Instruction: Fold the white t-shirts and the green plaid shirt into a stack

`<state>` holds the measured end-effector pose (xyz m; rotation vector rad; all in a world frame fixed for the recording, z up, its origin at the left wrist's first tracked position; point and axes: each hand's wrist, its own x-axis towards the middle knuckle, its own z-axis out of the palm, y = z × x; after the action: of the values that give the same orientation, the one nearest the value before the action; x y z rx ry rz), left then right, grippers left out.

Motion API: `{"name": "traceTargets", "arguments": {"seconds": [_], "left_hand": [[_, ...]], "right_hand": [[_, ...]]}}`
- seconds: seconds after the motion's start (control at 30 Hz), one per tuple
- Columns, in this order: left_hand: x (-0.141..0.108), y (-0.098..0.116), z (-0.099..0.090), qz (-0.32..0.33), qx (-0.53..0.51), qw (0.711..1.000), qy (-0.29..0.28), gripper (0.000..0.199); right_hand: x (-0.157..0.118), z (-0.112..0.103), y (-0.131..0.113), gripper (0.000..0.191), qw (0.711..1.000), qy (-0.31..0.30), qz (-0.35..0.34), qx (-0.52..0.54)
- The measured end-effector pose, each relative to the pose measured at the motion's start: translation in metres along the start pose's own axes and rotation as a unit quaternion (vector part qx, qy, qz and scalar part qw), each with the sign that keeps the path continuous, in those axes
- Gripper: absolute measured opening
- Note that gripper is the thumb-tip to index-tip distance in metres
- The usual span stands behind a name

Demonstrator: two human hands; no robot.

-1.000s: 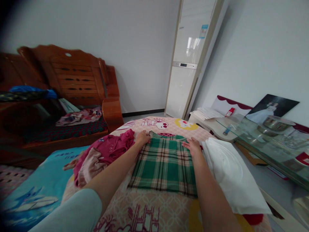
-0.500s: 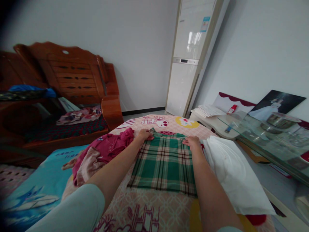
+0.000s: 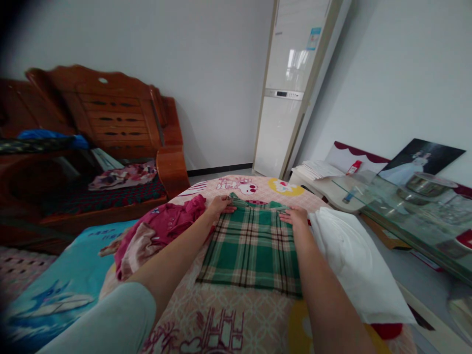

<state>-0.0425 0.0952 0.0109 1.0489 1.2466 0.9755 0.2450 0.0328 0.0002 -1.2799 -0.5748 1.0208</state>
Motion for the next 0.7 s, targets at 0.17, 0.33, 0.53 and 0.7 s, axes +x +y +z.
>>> {"name": "traceTargets", "arguments": {"seconds": [0.17, 0.33, 0.53, 0.7], "left_hand": [[-0.034, 0.01, -0.01, 0.076, -0.056, 0.995, -0.032, 0.009], [-0.091, 0.001, -0.029, 0.136, -0.101, 0.981, -0.093, 0.024], [-0.146, -0.034, -0.052, 0.097, -0.019, 0.978, -0.182, 0.035], [-0.151, -0.056, -0.057, 0.14, 0.08, 0.979, -0.128, 0.058]], "right_hand": [[-0.044, -0.008, -0.025, 0.026, 1.0, -0.008, -0.008, -0.007], [-0.096, -0.037, -0.031, 0.023, 0.998, -0.051, -0.038, 0.025], [-0.15, -0.073, 0.005, 0.017, 0.997, -0.074, -0.024, -0.001], [-0.163, -0.074, 0.027, 0.028, 0.997, -0.017, -0.062, -0.046]]}}
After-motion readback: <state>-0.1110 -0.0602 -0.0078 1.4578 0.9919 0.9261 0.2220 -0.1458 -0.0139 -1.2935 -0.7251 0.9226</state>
